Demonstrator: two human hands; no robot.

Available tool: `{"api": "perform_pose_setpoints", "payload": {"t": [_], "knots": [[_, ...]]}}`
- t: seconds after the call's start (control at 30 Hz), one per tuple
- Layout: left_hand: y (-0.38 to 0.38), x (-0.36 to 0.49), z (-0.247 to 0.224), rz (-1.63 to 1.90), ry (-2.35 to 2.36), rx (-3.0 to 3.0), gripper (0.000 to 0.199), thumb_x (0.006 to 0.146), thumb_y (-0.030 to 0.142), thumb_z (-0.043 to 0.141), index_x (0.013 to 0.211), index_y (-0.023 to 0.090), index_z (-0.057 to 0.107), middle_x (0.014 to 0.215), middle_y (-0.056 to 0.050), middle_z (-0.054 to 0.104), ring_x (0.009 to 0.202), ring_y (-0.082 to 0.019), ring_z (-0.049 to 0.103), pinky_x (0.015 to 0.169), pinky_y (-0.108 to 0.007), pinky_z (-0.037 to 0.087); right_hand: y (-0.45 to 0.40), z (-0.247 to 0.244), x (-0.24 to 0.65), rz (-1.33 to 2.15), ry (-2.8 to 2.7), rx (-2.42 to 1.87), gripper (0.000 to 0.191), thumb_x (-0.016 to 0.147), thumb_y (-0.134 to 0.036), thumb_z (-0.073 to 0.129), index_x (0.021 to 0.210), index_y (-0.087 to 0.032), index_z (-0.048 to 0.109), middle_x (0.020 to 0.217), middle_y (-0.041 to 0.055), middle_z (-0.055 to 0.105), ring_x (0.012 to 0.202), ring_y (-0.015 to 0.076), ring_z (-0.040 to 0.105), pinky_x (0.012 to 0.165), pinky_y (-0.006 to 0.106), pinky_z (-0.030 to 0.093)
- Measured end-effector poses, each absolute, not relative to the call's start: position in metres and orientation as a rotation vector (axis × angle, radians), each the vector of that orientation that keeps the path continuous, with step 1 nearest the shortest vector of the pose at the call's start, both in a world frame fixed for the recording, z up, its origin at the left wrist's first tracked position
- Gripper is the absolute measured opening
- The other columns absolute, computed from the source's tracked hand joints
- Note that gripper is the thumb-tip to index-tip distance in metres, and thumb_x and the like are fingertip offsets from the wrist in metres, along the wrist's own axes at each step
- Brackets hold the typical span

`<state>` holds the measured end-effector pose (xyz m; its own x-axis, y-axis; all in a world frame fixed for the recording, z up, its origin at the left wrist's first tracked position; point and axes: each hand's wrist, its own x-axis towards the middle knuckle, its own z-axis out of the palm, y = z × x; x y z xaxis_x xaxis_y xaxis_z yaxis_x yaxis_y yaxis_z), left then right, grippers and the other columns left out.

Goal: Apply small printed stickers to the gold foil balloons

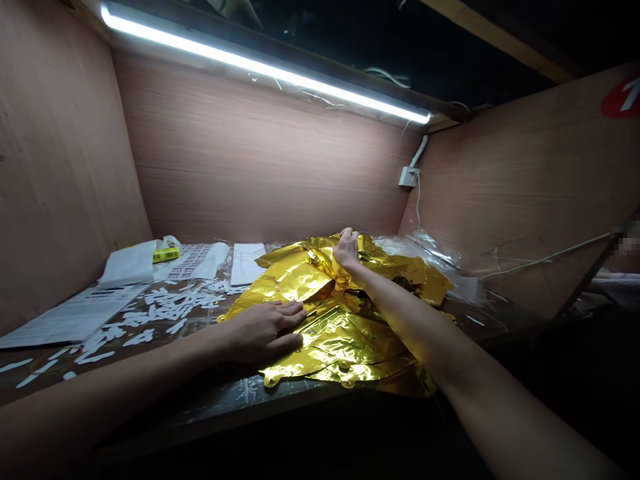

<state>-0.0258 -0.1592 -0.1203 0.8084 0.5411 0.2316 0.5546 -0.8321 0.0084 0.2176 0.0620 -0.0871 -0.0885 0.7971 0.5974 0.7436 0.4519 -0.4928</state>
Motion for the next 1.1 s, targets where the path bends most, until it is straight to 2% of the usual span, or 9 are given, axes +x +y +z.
{"api": "perform_pose_setpoints", "payload": {"t": [0.17, 0.4, 0.53, 0.6, 0.7, 0.77, 0.93, 1.03, 1.1], "knots": [[-0.162, -0.025, -0.119, -0.355, -0.898, -2.928, 0.051, 0.106, 0.049, 0.037, 0.142, 0.018, 0.058, 0.152, -0.014, 0.055, 0.141, -0.032, 0.051, 0.115, -0.044, 0.043, 0.064, -0.076, 0.204, 0.254, -1.918, -1.471, 0.033, 0.098, -0.038, 0.065, 0.124, -0.016, 0.065, 0.127, 0.0084, 0.064, 0.109, 0.0251, 0.065, 0.091, 0.042, 0.057], [-0.162, -0.026, -0.12, -0.299, -0.912, -2.904, 0.055, 0.106, 0.05, 0.036, 0.146, 0.016, 0.055, 0.157, -0.016, 0.047, 0.144, -0.032, 0.048, 0.119, -0.044, 0.039, 0.034, -0.081, 0.198, 0.54, -2.235, -1.254, 0.038, 0.099, -0.045, 0.063, 0.119, -0.013, 0.067, 0.12, 0.0071, 0.068, 0.105, 0.0257, 0.068, 0.09, 0.043, 0.058], [-0.161, -0.027, -0.123, -0.315, -0.918, -2.911, 0.056, 0.106, 0.05, 0.037, 0.148, 0.016, 0.053, 0.158, -0.017, 0.046, 0.144, -0.031, 0.047, 0.119, -0.044, 0.038, 0.012, -0.078, 0.225, 0.579, -2.343, -1.122, 0.041, 0.102, -0.052, 0.052, 0.128, -0.025, 0.069, 0.133, 0.0071, 0.069, 0.118, 0.0222, 0.066, 0.101, 0.039, 0.052], [-0.161, -0.027, -0.124, -0.324, -0.918, -2.912, 0.055, 0.106, 0.049, 0.038, 0.147, 0.016, 0.054, 0.158, -0.016, 0.047, 0.144, -0.031, 0.047, 0.119, -0.043, 0.038, 0.001, -0.078, 0.242, 0.558, -2.413, -1.08, 0.044, 0.095, -0.053, 0.063, 0.132, -0.03, 0.069, 0.139, 0.0038, 0.066, 0.126, 0.0248, 0.063, 0.107, 0.04, 0.049], [-0.161, -0.027, -0.125, -0.33, -0.92, -2.914, 0.054, 0.106, 0.049, 0.039, 0.146, 0.017, 0.055, 0.157, -0.015, 0.049, 0.144, -0.03, 0.048, 0.119, -0.041, 0.038, -0.014, -0.084, 0.262, 0.5, -2.528, -1.018, 0.071, 0.072, -0.043, 0.086, 0.138, -0.031, 0.065, 0.146, 0.003, 0.061, 0.134, 0.0301, 0.057, 0.114, 0.044, 0.043], [-0.162, -0.026, -0.124, -0.322, -0.92, -2.916, 0.054, 0.106, 0.049, 0.038, 0.146, 0.016, 0.054, 0.156, -0.015, 0.05, 0.144, -0.03, 0.048, 0.119, -0.041, 0.038, -0.019, -0.092, 0.265, 0.432, -2.561, -0.987, 0.079, 0.066, -0.034, 0.09, 0.141, -0.031, 0.063, 0.148, 0.0032, 0.059, 0.136, 0.0308, 0.055, 0.117, 0.044, 0.04], [-0.163, -0.026, -0.12, -0.28, -0.953, -2.913, 0.053, 0.107, 0.05, 0.037, 0.144, 0.017, 0.056, 0.156, -0.015, 0.05, 0.144, -0.03, 0.048, 0.12, -0.041, 0.036, -0.015, -0.108, 0.252, 0.257, -2.535, -0.968, 0.066, 0.079, -0.017, 0.076, 0.142, -0.028, 0.062, 0.14, 0.0068, 0.065, 0.131, 0.0299, 0.059, 0.116, 0.047, 0.04], [-0.165, -0.027, -0.121, -0.254, -0.985, -2.911, 0.056, 0.107, 0.05, 0.036, 0.148, 0.016, 0.052, 0.158, -0.014, 0.047, 0.148, -0.029, 0.042, 0.123, -0.04, 0.032, -0.01, -0.11, 0.243, 0.219, -2.548, -0.923, 0.045, 0.09, -0.022, 0.072, 0.134, -0.023, 0.066, 0.14, 0.01, 0.064, 0.131, 0.0287, 0.058, 0.116, 0.051, 0.04], [-0.167, -0.028, -0.122, -0.248, -1.001, -2.906, 0.06, 0.108, 0.05, 0.034, 0.153, 0.013, 0.045, 0.161, -0.015, 0.043, 0.152, -0.028, 0.036, 0.125, -0.04, 0.027, -0.009, -0.11, 0.239, 0.229, -2.577, -0.875, 0.032, 0.099, -0.034, 0.065, 0.127, -0.019, 0.067, 0.143, 0.0114, 0.06, 0.131, 0.0265, 0.057, 0.115, 0.055, 0.041]]}}
